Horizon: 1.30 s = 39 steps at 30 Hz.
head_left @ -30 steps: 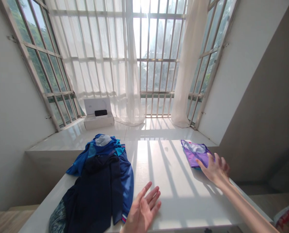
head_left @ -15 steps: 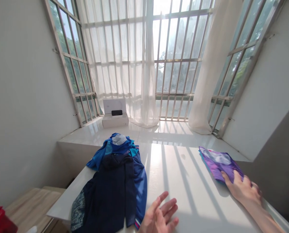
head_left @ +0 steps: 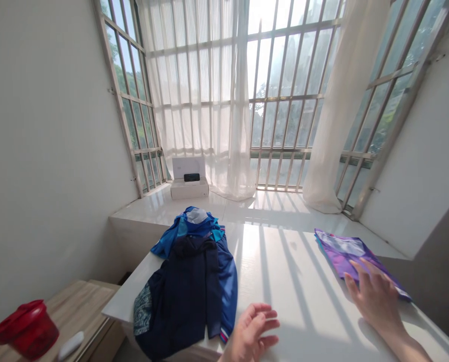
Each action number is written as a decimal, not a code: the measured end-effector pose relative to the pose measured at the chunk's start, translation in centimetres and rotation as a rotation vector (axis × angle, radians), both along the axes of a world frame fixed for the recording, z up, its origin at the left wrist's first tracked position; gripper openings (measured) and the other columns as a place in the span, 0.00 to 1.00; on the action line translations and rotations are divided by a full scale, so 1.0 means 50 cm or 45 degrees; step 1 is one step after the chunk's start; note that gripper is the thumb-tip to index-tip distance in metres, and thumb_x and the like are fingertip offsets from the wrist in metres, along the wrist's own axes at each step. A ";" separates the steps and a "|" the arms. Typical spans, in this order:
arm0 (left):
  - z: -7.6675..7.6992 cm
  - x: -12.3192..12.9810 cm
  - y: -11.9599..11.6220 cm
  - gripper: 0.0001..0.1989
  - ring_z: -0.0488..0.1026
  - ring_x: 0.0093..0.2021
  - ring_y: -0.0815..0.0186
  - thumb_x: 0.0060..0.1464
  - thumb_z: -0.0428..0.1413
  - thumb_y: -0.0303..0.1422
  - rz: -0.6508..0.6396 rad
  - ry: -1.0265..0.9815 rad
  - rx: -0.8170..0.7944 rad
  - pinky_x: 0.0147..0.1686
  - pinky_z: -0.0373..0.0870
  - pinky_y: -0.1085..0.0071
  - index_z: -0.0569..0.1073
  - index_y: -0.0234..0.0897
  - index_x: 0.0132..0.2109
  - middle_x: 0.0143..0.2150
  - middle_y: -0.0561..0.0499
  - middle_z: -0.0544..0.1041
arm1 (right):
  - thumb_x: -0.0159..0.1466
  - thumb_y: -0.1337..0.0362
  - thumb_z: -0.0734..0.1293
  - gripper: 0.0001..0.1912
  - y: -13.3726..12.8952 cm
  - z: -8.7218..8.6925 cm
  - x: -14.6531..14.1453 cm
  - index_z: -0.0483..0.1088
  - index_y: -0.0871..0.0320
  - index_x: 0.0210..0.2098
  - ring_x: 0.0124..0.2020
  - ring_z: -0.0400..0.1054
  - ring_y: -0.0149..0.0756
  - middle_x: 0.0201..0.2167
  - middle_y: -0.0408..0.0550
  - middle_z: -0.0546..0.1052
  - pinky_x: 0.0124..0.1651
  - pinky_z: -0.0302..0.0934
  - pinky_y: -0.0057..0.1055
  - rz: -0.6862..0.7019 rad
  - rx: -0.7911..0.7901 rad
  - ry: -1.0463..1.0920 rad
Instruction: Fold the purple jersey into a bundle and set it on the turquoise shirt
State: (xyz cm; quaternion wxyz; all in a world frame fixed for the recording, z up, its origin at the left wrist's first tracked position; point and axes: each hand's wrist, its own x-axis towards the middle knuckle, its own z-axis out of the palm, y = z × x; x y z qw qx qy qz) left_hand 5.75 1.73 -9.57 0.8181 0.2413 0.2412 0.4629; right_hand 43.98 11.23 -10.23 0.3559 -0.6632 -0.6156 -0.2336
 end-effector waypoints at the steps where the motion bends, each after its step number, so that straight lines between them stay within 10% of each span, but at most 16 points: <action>1: 0.015 -0.012 -0.004 0.13 0.74 0.55 0.48 0.49 0.68 0.46 0.023 0.189 0.132 0.52 0.68 0.55 0.83 0.49 0.41 0.51 0.41 0.79 | 0.70 0.53 0.55 0.24 -0.005 0.001 -0.022 0.68 0.58 0.58 0.66 0.61 0.59 0.64 0.65 0.67 0.68 0.51 0.58 0.069 -0.010 -0.039; 9: 0.202 -0.170 0.037 0.13 0.75 0.45 0.51 0.57 0.61 0.42 0.429 1.155 0.843 0.48 0.70 0.60 0.81 0.41 0.45 0.44 0.42 0.80 | 0.69 0.59 0.61 0.13 0.039 0.031 -0.212 0.72 0.54 0.49 0.56 0.70 0.53 0.53 0.58 0.77 0.58 0.63 0.53 0.643 -0.006 -0.076; 19: 0.185 -0.309 0.241 0.23 0.69 0.60 0.41 0.56 0.56 0.31 0.631 2.621 1.170 0.58 0.61 0.48 0.72 0.31 0.58 0.62 0.28 0.71 | 0.70 0.60 0.59 0.09 0.068 0.000 -0.260 0.71 0.50 0.42 0.46 0.74 0.47 0.42 0.50 0.78 0.49 0.70 0.47 0.785 -0.105 0.308; 25: 0.248 -0.237 0.248 0.18 0.77 0.44 0.56 0.60 0.45 0.23 0.607 2.493 1.289 0.53 0.62 0.60 0.77 0.31 0.49 0.42 0.44 0.81 | 0.70 0.57 0.60 0.10 0.064 0.021 -0.243 0.71 0.51 0.40 0.42 0.75 0.47 0.38 0.50 0.78 0.47 0.69 0.45 0.726 -0.046 0.432; 30: 0.295 -0.121 0.218 0.20 0.74 0.49 0.50 0.52 0.48 0.21 0.383 1.750 1.432 0.61 0.55 0.53 0.79 0.33 0.47 0.46 0.43 0.81 | 0.70 0.60 0.61 0.07 0.041 0.047 -0.278 0.72 0.50 0.41 0.42 0.75 0.45 0.39 0.49 0.78 0.46 0.70 0.42 0.902 -0.130 0.442; 35: 0.254 0.002 0.197 0.15 0.71 0.54 0.41 0.52 0.56 0.27 0.158 1.071 1.237 0.68 0.45 0.49 0.81 0.38 0.47 0.46 0.41 0.81 | 0.62 0.50 0.70 0.21 0.004 0.060 -0.320 0.71 0.51 0.51 0.40 0.74 0.45 0.44 0.51 0.79 0.42 0.72 0.40 1.244 -0.374 0.527; 39: 0.199 0.055 0.197 0.19 0.72 0.53 0.41 0.53 0.56 0.29 0.134 1.294 1.334 0.65 0.55 0.50 0.80 0.39 0.51 0.48 0.41 0.80 | 0.62 0.46 0.69 0.18 -0.012 0.068 -0.356 0.76 0.54 0.39 0.37 0.74 0.47 0.36 0.49 0.81 0.41 0.72 0.40 1.344 -0.650 0.825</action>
